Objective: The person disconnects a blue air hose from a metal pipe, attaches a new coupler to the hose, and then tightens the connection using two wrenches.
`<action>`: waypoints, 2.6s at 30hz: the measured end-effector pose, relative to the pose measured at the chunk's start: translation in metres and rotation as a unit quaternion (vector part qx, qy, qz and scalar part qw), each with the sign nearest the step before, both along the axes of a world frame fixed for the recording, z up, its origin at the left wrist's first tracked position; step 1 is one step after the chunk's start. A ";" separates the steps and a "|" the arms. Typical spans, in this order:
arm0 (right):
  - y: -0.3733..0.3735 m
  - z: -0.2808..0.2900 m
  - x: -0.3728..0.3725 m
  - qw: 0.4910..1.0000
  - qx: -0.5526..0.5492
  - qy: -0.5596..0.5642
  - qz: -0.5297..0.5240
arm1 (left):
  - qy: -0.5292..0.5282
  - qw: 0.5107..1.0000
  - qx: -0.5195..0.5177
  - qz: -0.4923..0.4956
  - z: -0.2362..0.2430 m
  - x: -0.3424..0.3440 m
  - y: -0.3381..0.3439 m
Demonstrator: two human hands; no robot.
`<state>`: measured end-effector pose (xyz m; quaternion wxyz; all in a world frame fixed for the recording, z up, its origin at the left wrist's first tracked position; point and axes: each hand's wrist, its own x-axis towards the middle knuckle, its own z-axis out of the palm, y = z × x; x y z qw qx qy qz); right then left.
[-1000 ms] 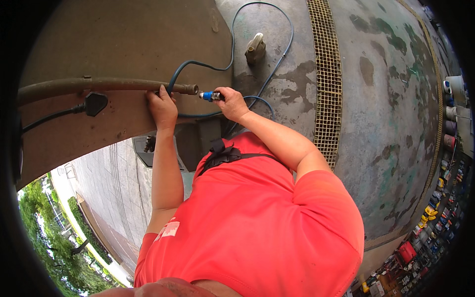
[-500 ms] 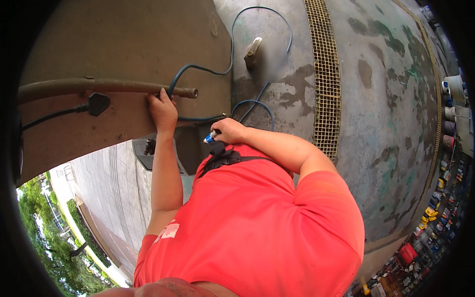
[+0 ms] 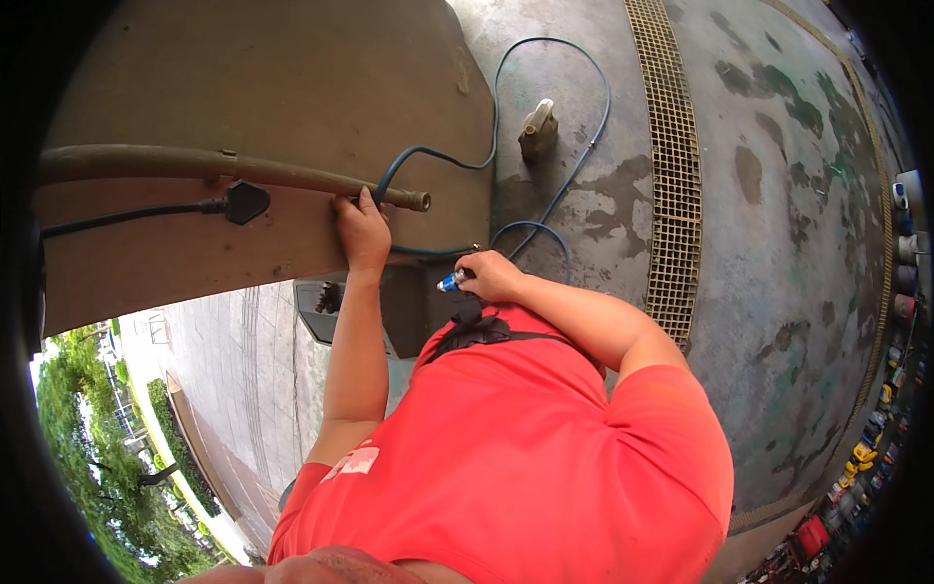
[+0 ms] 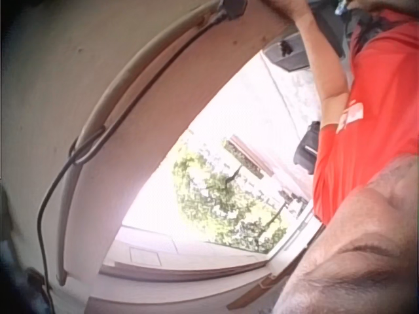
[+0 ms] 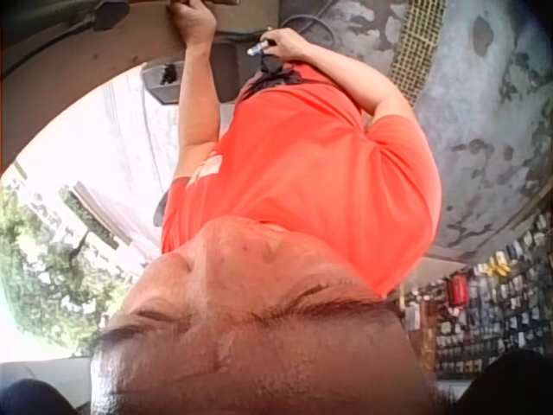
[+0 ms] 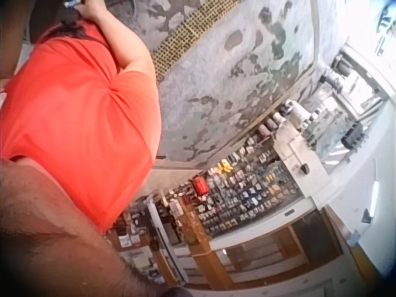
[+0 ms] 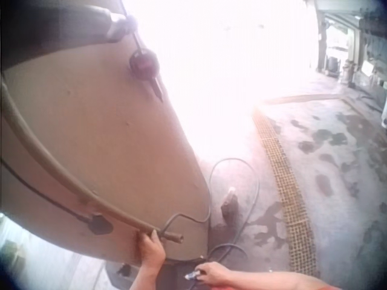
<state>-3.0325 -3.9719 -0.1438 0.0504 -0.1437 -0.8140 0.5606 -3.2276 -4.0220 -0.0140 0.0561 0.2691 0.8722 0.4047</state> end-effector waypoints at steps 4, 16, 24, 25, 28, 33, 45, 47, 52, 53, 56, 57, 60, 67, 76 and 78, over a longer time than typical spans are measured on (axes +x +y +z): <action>0.001 0.002 0.000 1.000 -0.004 0.012 0.001 | -0.003 1.000 0.005 -0.002 -0.005 -0.002 -0.002; 0.003 0.003 0.002 0.998 -0.040 0.016 -0.046 | 0.021 1.000 0.014 -0.009 -0.013 -0.007 -0.003; 0.008 0.003 0.003 0.991 -0.052 0.039 -0.115 | -0.042 0.997 0.056 -0.014 0.005 0.005 0.003; 0.009 0.003 0.002 0.989 -0.063 0.038 -0.125 | -0.034 0.998 0.053 -0.014 0.005 0.005 0.003; 0.009 0.001 -0.003 0.982 -0.107 0.039 -0.152 | -0.027 1.000 0.003 -0.003 0.003 0.002 -0.001; 0.016 -0.001 -0.014 0.962 -0.119 0.075 -0.232 | 0.059 0.998 0.002 -0.016 -0.017 -0.011 -0.005; 0.019 0.007 -0.024 0.957 -0.137 0.081 -0.245 | 0.118 0.993 0.008 0.002 -0.005 0.001 -0.003; 0.017 0.003 -0.023 0.958 -0.137 0.082 -0.240 | 0.120 0.993 0.014 0.000 -0.005 0.001 -0.002; 0.018 0.004 -0.023 0.953 -0.149 0.080 -0.251 | 0.129 0.992 0.012 0.002 -0.004 0.002 -0.001; 0.018 0.005 -0.023 0.951 -0.158 0.080 -0.255 | 0.130 0.991 0.010 0.001 -0.004 0.001 -0.002; 0.021 0.014 -0.023 0.949 -0.166 0.070 -0.260 | 0.095 0.995 -0.016 0.002 -0.002 0.002 0.000; 0.021 0.013 -0.022 0.948 -0.169 0.071 -0.259 | 0.081 0.997 -0.014 0.003 -0.005 0.001 -0.001; 0.021 0.009 -0.023 0.947 -0.174 0.074 -0.259 | 0.057 0.998 -0.006 0.001 -0.010 -0.003 -0.004; 0.021 0.008 -0.021 0.945 -0.183 0.068 -0.263 | 0.066 0.998 0.004 0.004 -0.008 -0.001 -0.003; 0.029 0.007 -0.027 0.945 -0.154 0.094 -0.271 | 0.113 0.994 -0.012 -0.004 -0.012 -0.003 -0.004; 0.032 0.007 -0.028 0.945 -0.146 0.097 -0.277 | 0.109 0.994 -0.013 -0.011 -0.003 0.000 -0.002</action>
